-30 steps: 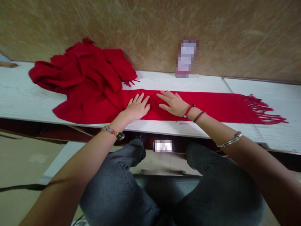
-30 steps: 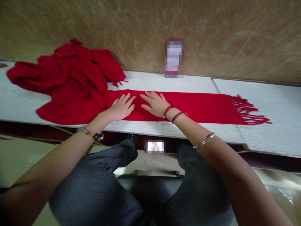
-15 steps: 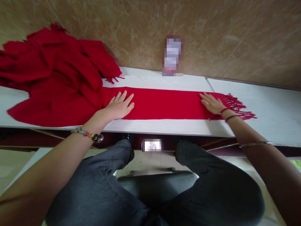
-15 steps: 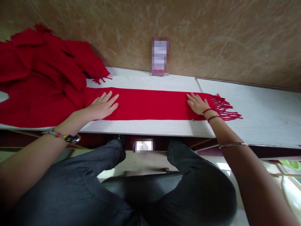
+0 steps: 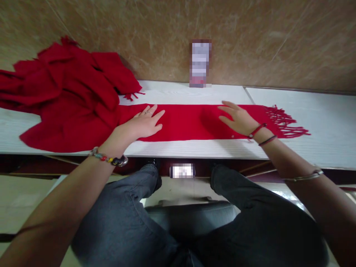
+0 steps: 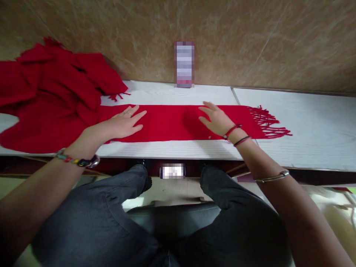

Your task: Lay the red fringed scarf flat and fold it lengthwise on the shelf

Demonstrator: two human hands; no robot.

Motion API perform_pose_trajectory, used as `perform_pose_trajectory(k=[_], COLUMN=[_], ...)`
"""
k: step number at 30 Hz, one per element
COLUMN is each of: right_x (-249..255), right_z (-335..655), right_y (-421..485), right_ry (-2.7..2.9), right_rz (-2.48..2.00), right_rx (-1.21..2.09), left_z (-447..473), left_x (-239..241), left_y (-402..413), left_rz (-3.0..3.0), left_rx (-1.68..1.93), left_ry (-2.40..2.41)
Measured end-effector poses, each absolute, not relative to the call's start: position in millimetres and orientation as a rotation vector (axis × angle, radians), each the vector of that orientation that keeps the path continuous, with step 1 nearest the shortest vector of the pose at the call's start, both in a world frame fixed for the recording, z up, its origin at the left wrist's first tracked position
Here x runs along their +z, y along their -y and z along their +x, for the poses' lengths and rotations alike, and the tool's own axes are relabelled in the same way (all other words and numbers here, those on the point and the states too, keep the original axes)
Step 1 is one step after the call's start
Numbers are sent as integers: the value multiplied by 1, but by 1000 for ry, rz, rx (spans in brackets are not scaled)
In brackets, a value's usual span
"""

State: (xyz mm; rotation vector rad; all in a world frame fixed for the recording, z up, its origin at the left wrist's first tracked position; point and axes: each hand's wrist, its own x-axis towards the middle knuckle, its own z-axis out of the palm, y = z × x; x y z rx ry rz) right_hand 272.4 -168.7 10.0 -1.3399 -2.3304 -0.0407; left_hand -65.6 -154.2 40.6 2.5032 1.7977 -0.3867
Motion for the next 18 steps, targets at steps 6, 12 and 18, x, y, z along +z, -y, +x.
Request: perform_pose_trajectory(k=[6, 12, 18], right_x=[25, 19, 12], right_z=[155, 118, 110], right_y=[196, 187, 183], right_ry=[2640, 2765, 2757], right_rz=[-771, -699, -779], right_rx=[211, 211, 206], left_z=[-78, -111, -128], left_x=[54, 57, 50], left_y=[165, 173, 181], left_rz=[2588, 2632, 2791], left_rx=[-421, -450, -514], left_ry=[-1518, -1464, -1368])
